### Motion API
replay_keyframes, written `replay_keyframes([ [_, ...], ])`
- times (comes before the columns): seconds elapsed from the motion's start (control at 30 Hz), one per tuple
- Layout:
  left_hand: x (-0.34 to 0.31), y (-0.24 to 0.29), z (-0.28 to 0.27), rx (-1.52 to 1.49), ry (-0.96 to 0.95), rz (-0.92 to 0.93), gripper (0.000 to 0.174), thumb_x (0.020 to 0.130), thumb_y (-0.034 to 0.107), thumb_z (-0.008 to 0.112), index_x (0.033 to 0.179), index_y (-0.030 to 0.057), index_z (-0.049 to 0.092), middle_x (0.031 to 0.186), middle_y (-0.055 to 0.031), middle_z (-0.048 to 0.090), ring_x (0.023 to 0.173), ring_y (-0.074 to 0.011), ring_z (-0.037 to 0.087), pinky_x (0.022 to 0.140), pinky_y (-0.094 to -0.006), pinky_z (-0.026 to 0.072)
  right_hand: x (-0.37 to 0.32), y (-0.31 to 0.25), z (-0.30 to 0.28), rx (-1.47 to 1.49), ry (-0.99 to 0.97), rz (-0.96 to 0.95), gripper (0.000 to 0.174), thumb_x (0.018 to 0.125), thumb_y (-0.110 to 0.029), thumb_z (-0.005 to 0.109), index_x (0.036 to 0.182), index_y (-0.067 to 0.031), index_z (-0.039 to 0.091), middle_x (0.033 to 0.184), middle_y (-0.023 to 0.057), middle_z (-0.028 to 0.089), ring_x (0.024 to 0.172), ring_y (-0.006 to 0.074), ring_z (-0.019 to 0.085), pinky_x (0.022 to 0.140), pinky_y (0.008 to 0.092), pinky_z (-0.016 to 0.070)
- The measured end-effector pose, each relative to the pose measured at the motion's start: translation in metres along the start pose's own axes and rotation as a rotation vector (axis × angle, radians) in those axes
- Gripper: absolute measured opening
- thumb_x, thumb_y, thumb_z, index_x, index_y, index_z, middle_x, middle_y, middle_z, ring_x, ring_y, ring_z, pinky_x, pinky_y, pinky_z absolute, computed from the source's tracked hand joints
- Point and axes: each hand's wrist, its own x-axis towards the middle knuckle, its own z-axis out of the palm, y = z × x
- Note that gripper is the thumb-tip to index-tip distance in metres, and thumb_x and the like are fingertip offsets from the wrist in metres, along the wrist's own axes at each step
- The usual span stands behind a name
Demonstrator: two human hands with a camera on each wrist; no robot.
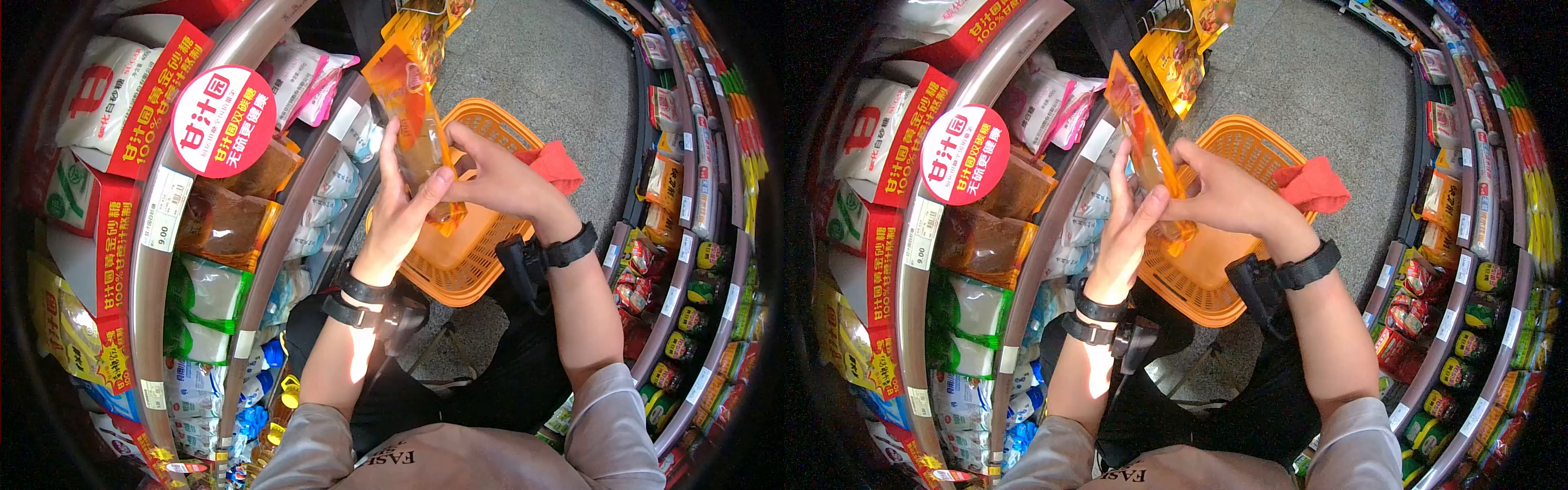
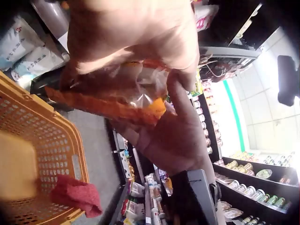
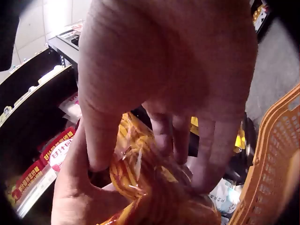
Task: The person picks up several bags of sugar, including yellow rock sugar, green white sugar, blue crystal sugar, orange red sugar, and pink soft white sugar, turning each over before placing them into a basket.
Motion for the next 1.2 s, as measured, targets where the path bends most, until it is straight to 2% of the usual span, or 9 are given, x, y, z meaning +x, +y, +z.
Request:
replay_keyframes([
  [0.1,0.002,-0.011,-0.002,0.044,0.000,0.060,0.090,0.093,0.022,0.065,0.152,0.0094,0.000,0.148,-0.0184,0.029,0.137,-0.0245,0.033,0.112,-0.0395,0.0293,-0.001,0.003,-0.003,0.019,-0.017,-0.010,0.046,0.082,-0.031,0.076,0.111,-0.0047,0.051,0.099,0.0064,0.061,0.079,0.0112,0.058,0.071,0.0282,0.0487],
  [0.2,-0.002,-0.007,0.003,-0.177,0.043,-0.042,0.084,0.094,0.024,0.062,0.152,0.0099,0.002,0.144,-0.0167,0.033,0.136,-0.0230,0.035,0.110,-0.0386,0.0315,-0.003,-0.005,-0.009,0.061,-0.137,-0.003,0.051,0.084,-0.018,0.074,0.127,-0.0063,0.050,0.123,0.0062,0.055,0.099,0.0141,0.060,0.086,0.0302,0.0503],
  [0.3,0.001,-0.015,-0.011,-0.208,0.035,-0.071,0.078,0.096,0.026,0.059,0.150,0.0105,0.005,0.142,-0.0139,0.035,0.133,-0.0220,0.039,0.106,-0.0359,0.0369,-0.001,-0.005,-0.010,0.182,-0.098,-0.050,0.040,0.083,-0.027,0.077,0.111,-0.0039,0.061,0.100,0.0053,0.063,0.095,0.0130,0.061,0.079,0.0283,0.0504],
  [0.43,-0.003,-0.012,-0.016,-0.380,0.014,-0.251,0.058,0.097,0.027,0.057,0.144,0.0072,0.030,0.132,-0.0079,0.050,0.120,-0.0191,0.053,0.099,-0.0346,0.0444,0.004,0.008,-0.012,0.190,0.057,-0.087,0.039,0.082,-0.022,0.077,0.115,-0.0046,0.063,0.102,0.0055,0.063,0.098,0.0140,0.059,0.082,0.0280,0.0492],
  [0.6,-0.014,0.007,-0.005,-0.510,-0.053,-0.240,0.052,0.095,0.027,0.057,0.139,0.0049,0.041,0.130,-0.0088,0.056,0.118,-0.0204,0.057,0.102,-0.0369,0.0443,0.005,0.010,-0.013,0.130,0.366,0.015,0.048,0.083,-0.021,0.076,0.122,-0.0004,0.058,0.102,0.0070,0.063,0.095,0.0149,0.058,0.085,0.0274,0.0482],
  [0.8,-0.016,0.007,-0.012,-0.576,-0.096,-0.231,0.056,0.092,0.025,0.060,0.140,0.0042,0.040,0.134,-0.0104,0.055,0.121,-0.0219,0.055,0.105,-0.0380,0.0429,-0.001,-0.010,-0.018,0.464,0.104,0.091,0.045,0.085,-0.019,0.074,0.123,-0.0008,0.055,0.109,0.0066,0.067,0.100,0.0119,0.062,0.089,0.0284,0.0488],
  [0.93,-0.012,0.012,-0.020,-0.448,-0.156,-0.270,0.054,0.090,0.014,0.066,0.138,0.0032,0.044,0.133,-0.0091,0.055,0.120,-0.0204,0.055,0.104,-0.0360,0.0428,-0.001,-0.005,-0.022,0.581,0.096,-0.017,0.042,0.085,-0.014,0.074,0.121,-0.0021,0.056,0.112,0.0065,0.067,0.102,0.0118,0.063,0.090,0.0286,0.0492],
  [1.07,-0.005,0.017,-0.020,-0.088,-0.039,-0.112,0.047,0.090,0.013,0.068,0.132,0.0022,0.050,0.126,-0.0084,0.060,0.113,-0.0150,0.057,0.096,-0.0312,0.0465,0.000,-0.009,-0.019,0.565,0.129,-0.045,0.041,0.083,-0.010,0.074,0.119,-0.0023,0.057,0.113,0.0066,0.067,0.101,0.0126,0.064,0.090,0.0283,0.0496],
  [1.2,0.000,0.008,-0.024,0.030,0.075,-0.083,0.038,0.090,0.012,0.068,0.124,-0.0003,0.056,0.118,-0.0087,0.065,0.105,-0.0145,0.062,0.093,-0.0304,0.0485,0.001,-0.002,-0.019,0.502,0.159,-0.009,0.044,0.086,-0.009,0.071,0.126,-0.0028,0.053,0.119,0.0066,0.065,0.105,0.0133,0.063,0.095,0.0294,0.0487],
])
